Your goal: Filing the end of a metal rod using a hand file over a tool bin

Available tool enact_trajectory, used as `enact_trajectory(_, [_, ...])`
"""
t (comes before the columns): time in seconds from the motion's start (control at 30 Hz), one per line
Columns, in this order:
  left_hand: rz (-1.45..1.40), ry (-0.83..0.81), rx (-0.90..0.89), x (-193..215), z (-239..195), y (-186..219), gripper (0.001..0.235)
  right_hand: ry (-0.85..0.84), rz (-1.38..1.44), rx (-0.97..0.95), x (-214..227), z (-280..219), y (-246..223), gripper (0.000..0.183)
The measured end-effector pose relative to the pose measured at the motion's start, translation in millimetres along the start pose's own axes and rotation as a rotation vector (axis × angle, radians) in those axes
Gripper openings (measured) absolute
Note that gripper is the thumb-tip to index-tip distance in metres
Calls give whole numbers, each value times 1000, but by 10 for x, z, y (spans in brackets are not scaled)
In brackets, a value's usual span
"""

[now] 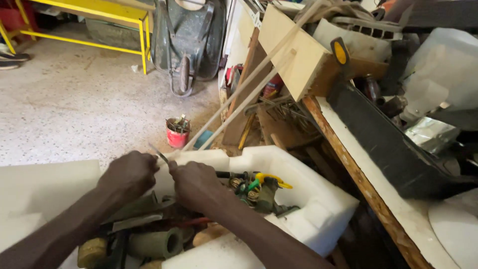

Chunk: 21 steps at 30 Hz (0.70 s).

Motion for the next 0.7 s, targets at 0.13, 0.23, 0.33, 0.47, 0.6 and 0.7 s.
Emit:
enact_trajectory(0.13, [-23, -45, 15, -15, -16, -78, 38, -24, 55, 7, -171, 31, 66, 42])
enact_trajectory(0.23, [-98, -74, 71, 83, -116, 84, 33, -254, -109, -189, -26, -255, 64, 74])
enact_trajectory(0.33, [-88, 3, 27, 47, -20, 60, 38, -154, 115, -145, 49, -114, 260, 38])
enact_trajectory(0.47, [-105, 13, 1, 154, -83, 155, 39, -117, 272, -198, 258, -149, 302, 39])
enact_trajectory(0.6, [-113, 131, 2, 349, -134, 148, 40, -72, 353, -264, 486, -154, 311, 46])
enact_trajectory(0.7, [-178, 215, 27, 421, -81, 14, 40, -49, 19, -177, 462, -22, 188, 40])
Point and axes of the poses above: each hand's wrist, its own z-axis towards the middle knuckle, its own x-axis out of the back of the hand, y = z × x, the point moved 9 cm from there along z, towards the middle knuckle, and after that the axes turned 13 degrees about -x, right-handed, at the moved point
